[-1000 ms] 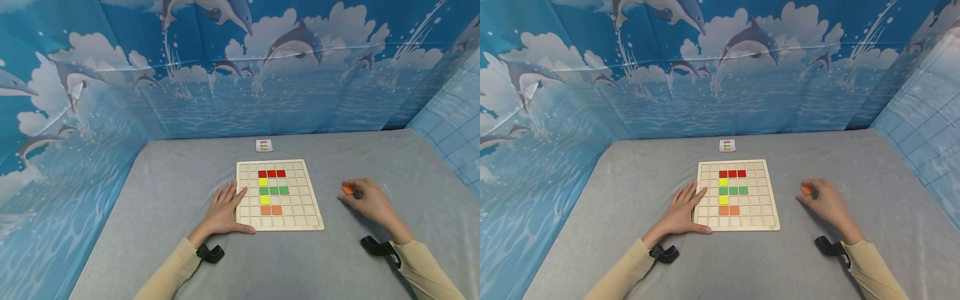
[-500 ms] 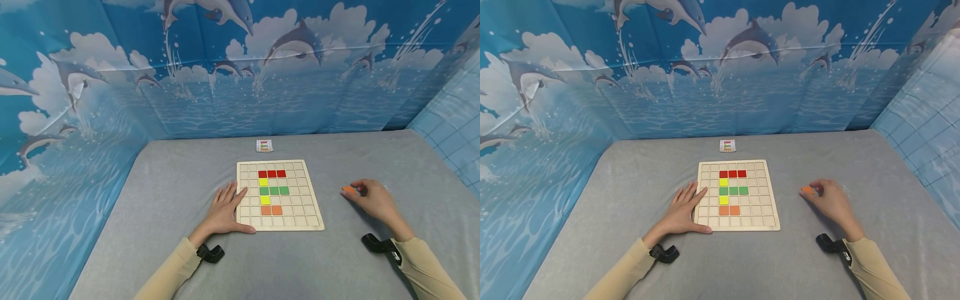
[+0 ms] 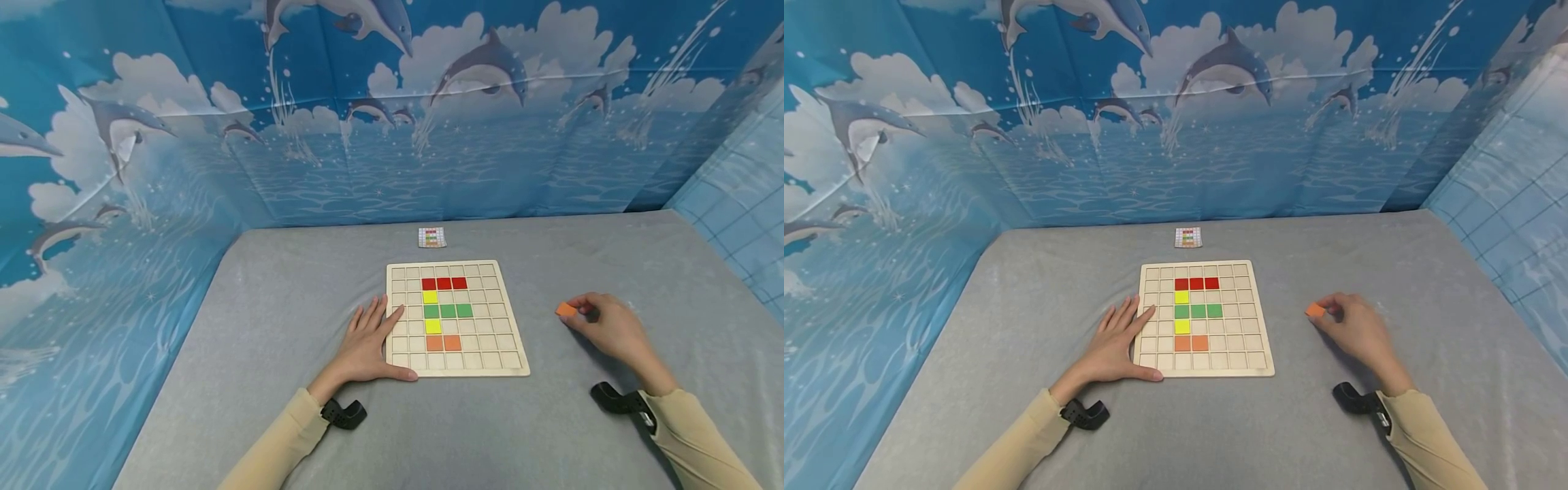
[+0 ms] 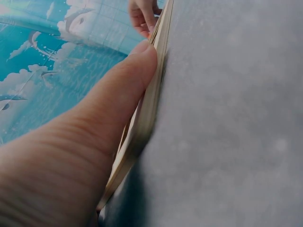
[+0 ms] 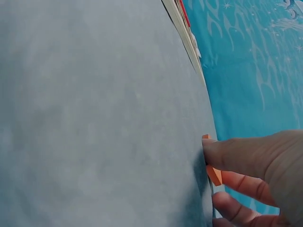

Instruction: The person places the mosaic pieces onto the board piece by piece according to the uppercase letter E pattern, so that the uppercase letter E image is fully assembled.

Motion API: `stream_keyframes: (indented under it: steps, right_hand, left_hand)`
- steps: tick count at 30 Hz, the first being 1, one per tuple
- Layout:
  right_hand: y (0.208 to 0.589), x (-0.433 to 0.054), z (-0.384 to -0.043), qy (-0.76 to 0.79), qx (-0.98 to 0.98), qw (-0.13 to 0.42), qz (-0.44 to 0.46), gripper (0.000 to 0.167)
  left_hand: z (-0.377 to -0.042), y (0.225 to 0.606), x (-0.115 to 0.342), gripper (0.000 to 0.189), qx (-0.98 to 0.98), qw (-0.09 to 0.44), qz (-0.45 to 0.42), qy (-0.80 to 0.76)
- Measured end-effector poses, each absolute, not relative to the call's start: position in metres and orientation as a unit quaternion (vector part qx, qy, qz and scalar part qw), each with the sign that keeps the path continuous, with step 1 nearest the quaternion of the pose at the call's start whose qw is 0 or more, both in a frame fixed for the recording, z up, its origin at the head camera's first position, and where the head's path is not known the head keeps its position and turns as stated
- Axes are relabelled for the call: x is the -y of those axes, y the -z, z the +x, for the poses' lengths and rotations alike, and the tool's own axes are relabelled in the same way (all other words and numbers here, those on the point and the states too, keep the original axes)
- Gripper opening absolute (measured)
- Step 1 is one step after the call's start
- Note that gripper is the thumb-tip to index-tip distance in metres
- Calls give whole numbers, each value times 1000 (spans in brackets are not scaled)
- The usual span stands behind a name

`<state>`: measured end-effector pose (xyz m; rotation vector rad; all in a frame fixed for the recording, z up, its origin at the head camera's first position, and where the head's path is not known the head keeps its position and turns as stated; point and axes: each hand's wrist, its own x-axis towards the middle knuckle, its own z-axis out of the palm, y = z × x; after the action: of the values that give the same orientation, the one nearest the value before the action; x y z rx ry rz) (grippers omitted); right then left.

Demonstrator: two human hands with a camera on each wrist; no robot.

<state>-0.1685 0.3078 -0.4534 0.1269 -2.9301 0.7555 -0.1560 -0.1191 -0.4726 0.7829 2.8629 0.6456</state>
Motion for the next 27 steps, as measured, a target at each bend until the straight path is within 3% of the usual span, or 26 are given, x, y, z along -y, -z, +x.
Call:
stream_keyframes:
  steps: [27]
  right_hand:
    - [455, -287, -161, -307, 940, 118, 95, 18]
  left_hand:
    - [-156, 472, 118, 117, -943, 57, 254, -207]
